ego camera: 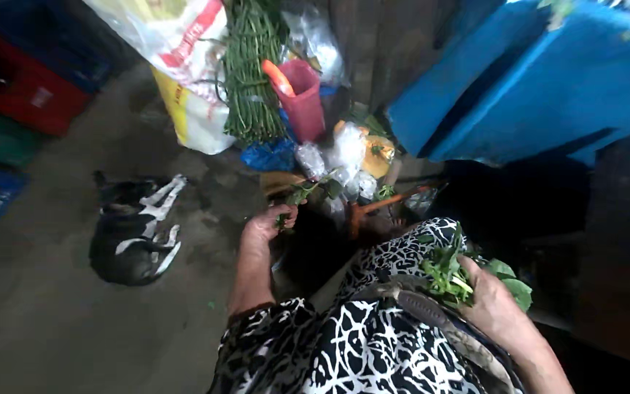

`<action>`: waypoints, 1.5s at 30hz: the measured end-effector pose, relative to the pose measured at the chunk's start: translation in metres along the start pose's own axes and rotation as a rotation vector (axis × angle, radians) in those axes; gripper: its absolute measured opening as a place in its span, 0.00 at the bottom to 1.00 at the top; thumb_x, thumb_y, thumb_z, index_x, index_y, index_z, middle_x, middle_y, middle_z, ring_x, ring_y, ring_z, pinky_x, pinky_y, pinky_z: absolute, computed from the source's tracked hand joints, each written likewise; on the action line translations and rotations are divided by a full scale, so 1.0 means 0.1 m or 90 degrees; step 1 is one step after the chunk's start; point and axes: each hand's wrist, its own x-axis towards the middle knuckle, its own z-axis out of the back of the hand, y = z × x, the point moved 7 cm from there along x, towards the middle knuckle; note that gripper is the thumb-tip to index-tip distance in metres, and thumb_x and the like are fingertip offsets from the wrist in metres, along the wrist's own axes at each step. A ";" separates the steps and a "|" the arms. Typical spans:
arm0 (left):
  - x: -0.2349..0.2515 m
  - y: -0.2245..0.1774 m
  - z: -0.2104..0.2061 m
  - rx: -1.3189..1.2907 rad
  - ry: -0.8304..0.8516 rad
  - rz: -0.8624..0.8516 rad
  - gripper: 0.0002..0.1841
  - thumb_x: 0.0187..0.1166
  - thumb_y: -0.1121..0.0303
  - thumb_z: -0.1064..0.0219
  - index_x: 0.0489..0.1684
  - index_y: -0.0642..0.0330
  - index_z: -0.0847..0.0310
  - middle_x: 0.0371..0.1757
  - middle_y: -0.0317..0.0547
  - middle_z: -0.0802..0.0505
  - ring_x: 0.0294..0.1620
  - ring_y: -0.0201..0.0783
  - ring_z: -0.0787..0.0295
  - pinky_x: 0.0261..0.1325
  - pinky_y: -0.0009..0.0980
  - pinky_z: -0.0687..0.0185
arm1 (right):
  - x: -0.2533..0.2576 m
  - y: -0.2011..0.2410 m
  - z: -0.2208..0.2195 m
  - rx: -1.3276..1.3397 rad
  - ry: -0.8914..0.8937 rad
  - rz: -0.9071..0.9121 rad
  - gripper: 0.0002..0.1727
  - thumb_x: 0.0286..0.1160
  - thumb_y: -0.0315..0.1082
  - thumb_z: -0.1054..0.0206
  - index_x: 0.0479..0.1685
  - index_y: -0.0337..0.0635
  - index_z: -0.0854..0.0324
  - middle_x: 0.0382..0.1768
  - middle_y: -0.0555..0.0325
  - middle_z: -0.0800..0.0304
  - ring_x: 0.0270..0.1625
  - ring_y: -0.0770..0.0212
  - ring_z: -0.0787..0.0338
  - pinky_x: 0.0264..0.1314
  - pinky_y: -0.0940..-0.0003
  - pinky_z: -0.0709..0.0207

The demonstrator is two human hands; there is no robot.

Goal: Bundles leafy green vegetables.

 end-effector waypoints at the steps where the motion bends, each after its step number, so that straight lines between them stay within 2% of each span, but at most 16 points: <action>1: 0.01 -0.12 -0.12 0.012 0.018 -0.028 0.08 0.66 0.66 0.37 0.40 0.49 0.18 0.18 0.26 0.22 0.13 0.21 0.31 0.17 0.18 0.34 | -0.06 -0.05 0.03 0.026 -0.023 0.002 0.51 0.45 0.25 0.21 0.85 0.43 0.32 0.57 0.34 0.11 0.60 0.33 0.12 0.64 0.31 0.23; 4: 0.03 -0.53 -0.64 0.015 0.081 -0.130 0.06 0.71 0.67 0.39 0.37 0.49 0.16 0.16 0.26 0.21 0.15 0.22 0.29 0.21 0.20 0.30 | -0.22 -0.18 0.20 0.125 -0.156 0.031 0.46 0.49 0.23 0.23 0.81 0.34 0.31 0.52 0.38 0.08 0.54 0.43 0.08 0.60 0.39 0.18; 9: -0.12 -0.92 -1.99 0.019 0.183 -0.257 0.07 0.71 0.73 0.33 0.40 0.50 0.13 0.29 0.32 0.08 0.27 0.27 0.13 0.33 0.23 0.15 | -0.38 -0.40 0.59 0.389 -0.409 -0.010 0.32 0.66 0.30 0.26 0.74 0.30 0.28 0.53 0.54 0.09 0.53 0.74 0.10 0.61 0.73 0.15; 13: -0.50 -0.91 -3.23 0.245 0.254 -0.206 0.22 0.67 0.84 0.27 0.62 0.66 0.22 0.46 0.36 0.07 0.46 0.25 0.09 0.54 0.26 0.10 | -0.29 -0.69 0.72 0.706 -0.560 0.036 0.22 0.66 0.29 0.26 0.59 0.28 0.22 0.42 0.55 0.07 0.44 0.67 0.06 0.51 0.69 0.09; 17: -0.64 -0.70 -3.92 0.408 0.535 -0.507 0.10 0.75 0.75 0.31 0.50 0.70 0.10 0.50 0.46 0.05 0.54 0.27 0.09 0.65 0.28 0.15 | -0.32 -0.76 0.77 0.885 -0.622 0.051 0.32 0.58 0.36 0.20 0.62 0.31 0.25 0.43 0.54 0.08 0.44 0.65 0.07 0.52 0.66 0.09; 23: -0.67 -0.49 -4.12 0.482 0.584 -0.626 0.11 0.72 0.82 0.38 0.43 0.69 0.08 0.43 0.51 0.06 0.48 0.36 0.08 0.59 0.31 0.14 | -0.30 -0.94 0.74 0.768 -0.649 0.043 0.29 0.55 0.33 0.19 0.58 0.30 0.22 0.42 0.56 0.07 0.46 0.68 0.07 0.54 0.70 0.10; 27: -0.66 -0.41 -4.16 0.445 0.654 -0.502 0.12 0.72 0.73 0.28 0.52 0.64 0.08 0.53 0.45 0.06 0.58 0.28 0.11 0.66 0.26 0.16 | -0.38 -0.92 0.78 0.756 -0.676 0.103 0.30 0.55 0.38 0.17 0.56 0.32 0.22 0.41 0.62 0.07 0.45 0.74 0.08 0.54 0.74 0.11; 30: -0.53 -0.50 -4.06 0.471 0.647 -0.382 0.41 0.61 0.52 0.19 0.80 0.57 0.23 0.76 0.50 0.17 0.76 0.38 0.21 0.77 0.39 0.22 | -0.47 -0.89 0.83 0.716 -0.673 0.097 0.31 0.56 0.35 0.20 0.60 0.30 0.25 0.43 0.59 0.08 0.47 0.74 0.08 0.55 0.74 0.12; 32: -0.43 -0.66 -4.08 0.364 0.633 -0.395 0.55 0.58 0.32 0.23 0.84 0.62 0.31 0.81 0.49 0.21 0.79 0.38 0.24 0.78 0.38 0.24 | -0.58 -0.81 0.88 0.643 -0.637 0.051 0.31 0.61 0.30 0.22 0.64 0.26 0.26 0.48 0.53 0.09 0.51 0.73 0.09 0.60 0.75 0.14; 34: -0.56 -0.79 -4.32 0.265 0.644 -0.320 0.66 0.56 0.26 0.26 0.88 0.70 0.46 0.81 0.44 0.21 0.79 0.32 0.24 0.78 0.32 0.25 | -0.66 -0.70 0.88 0.570 -0.598 0.015 0.31 0.64 0.29 0.22 0.68 0.23 0.25 0.56 0.43 0.09 0.59 0.65 0.10 0.69 0.69 0.19; 35: -0.69 -0.82 -4.47 0.236 0.630 -0.258 0.63 0.59 0.31 0.24 0.88 0.70 0.48 0.77 0.40 0.17 0.74 0.26 0.21 0.75 0.27 0.23 | -0.67 -0.64 0.87 0.542 -0.591 0.022 0.32 0.64 0.27 0.21 0.69 0.23 0.24 0.58 0.40 0.09 0.62 0.62 0.10 0.72 0.67 0.20; 37: -0.89 -0.75 -4.71 0.218 0.548 -0.108 0.36 0.71 0.59 0.24 0.76 0.65 0.36 0.55 0.34 0.13 0.54 0.22 0.15 0.61 0.23 0.17 | -0.60 -0.59 0.81 0.519 -0.573 0.063 0.42 0.61 0.24 0.21 0.80 0.23 0.33 0.66 0.36 0.14 0.69 0.54 0.12 0.78 0.60 0.23; 38: -0.83 -0.63 -4.77 0.178 0.563 -0.096 0.34 0.72 0.61 0.22 0.73 0.69 0.32 0.52 0.40 0.11 0.51 0.27 0.14 0.59 0.27 0.16 | -0.57 -0.60 0.78 0.517 -0.563 0.067 0.46 0.61 0.25 0.21 0.85 0.24 0.40 0.71 0.33 0.18 0.73 0.51 0.16 0.81 0.59 0.26; 40: -0.73 -0.38 -4.90 0.059 0.704 -0.193 0.46 0.65 0.47 0.19 0.76 0.71 0.35 0.62 0.48 0.10 0.62 0.35 0.11 0.63 0.33 0.13 | -0.62 -0.66 0.75 0.511 -0.533 0.045 0.52 0.61 0.27 0.20 0.88 0.25 0.46 0.76 0.32 0.24 0.78 0.49 0.20 0.85 0.58 0.30; 42: -0.94 -0.38 -5.03 0.063 0.692 -0.164 0.54 0.52 0.44 0.13 0.78 0.68 0.34 0.69 0.47 0.11 0.70 0.36 0.15 0.71 0.36 0.16 | -0.75 -0.71 0.73 0.456 -0.561 0.025 0.45 0.62 0.31 0.20 0.82 0.23 0.36 0.72 0.34 0.18 0.75 0.49 0.17 0.83 0.56 0.30; 45: -1.25 -0.38 -5.07 0.085 0.552 -0.109 0.29 0.56 0.66 0.20 0.58 0.58 0.27 0.41 0.28 0.07 0.44 0.21 0.09 0.51 0.23 0.10 | -0.83 -0.78 0.69 0.399 -0.558 -0.010 0.44 0.62 0.34 0.21 0.83 0.28 0.33 0.82 0.33 0.30 0.87 0.41 0.34 0.91 0.43 0.48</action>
